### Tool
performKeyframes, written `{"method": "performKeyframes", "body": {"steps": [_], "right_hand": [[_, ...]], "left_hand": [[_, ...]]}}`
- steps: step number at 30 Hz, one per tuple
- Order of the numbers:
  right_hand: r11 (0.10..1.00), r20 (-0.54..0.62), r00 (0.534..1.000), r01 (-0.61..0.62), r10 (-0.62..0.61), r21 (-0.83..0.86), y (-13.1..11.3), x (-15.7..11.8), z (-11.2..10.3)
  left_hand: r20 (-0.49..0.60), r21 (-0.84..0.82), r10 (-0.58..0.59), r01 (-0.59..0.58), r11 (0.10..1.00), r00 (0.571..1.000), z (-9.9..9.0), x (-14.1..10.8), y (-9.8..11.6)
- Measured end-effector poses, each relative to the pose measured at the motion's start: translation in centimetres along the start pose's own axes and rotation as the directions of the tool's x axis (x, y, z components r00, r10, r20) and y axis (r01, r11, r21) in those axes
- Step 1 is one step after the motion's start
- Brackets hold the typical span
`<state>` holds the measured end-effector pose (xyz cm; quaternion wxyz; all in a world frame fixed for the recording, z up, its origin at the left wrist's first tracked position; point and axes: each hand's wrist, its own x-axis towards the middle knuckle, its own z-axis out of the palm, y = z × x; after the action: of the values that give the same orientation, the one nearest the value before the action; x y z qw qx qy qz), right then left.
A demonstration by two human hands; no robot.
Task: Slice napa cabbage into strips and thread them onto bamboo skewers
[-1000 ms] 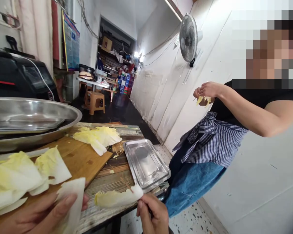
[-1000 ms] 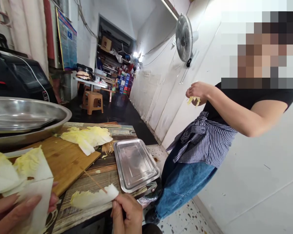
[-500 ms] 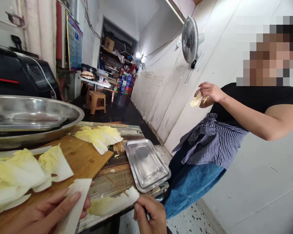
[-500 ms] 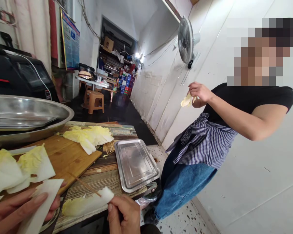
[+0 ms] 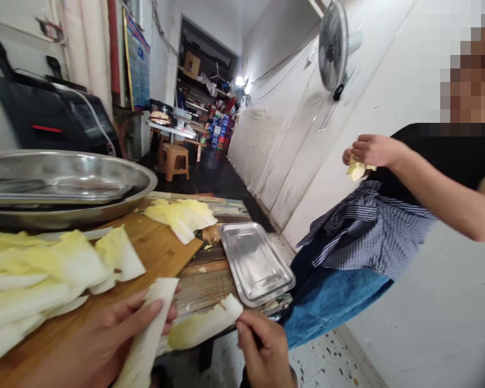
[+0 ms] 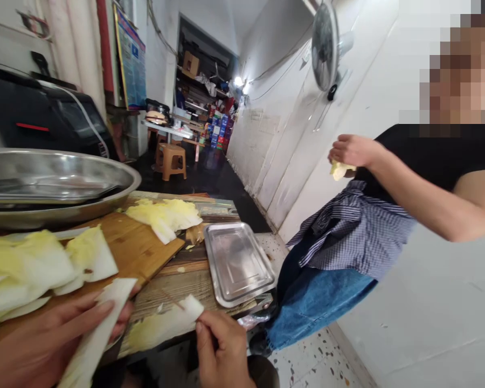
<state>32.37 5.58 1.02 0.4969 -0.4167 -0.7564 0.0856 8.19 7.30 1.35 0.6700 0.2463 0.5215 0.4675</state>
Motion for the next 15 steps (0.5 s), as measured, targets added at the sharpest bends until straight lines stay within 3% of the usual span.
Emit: {"method": "performKeyframes", "body": {"steps": [1,4,7,15], "right_hand": [[1.0,0.038,0.999,-0.024,0.025,-0.015,-0.3,0.1,-0.4],[0.996,0.087,0.995,-0.046,0.053,-0.077,-0.4,0.1,-1.5],[0.989,0.145,0.986,-0.067,0.086,-0.131,1.2,0.1,-2.1],[0.963,0.232,0.971,0.11,-0.051,-0.247,3.5,-0.1,-3.2]], "left_hand": [[0.097,0.002,0.01,-0.01,1.0,0.995,0.2,-0.4,0.3],[0.146,-0.059,0.13,-0.122,0.991,0.981,1.2,-0.7,0.8],[0.254,-0.134,0.121,-0.089,0.987,0.96,1.5,0.9,0.4],[0.316,-0.244,0.178,-0.101,0.965,0.932,1.1,1.6,0.1]]}}
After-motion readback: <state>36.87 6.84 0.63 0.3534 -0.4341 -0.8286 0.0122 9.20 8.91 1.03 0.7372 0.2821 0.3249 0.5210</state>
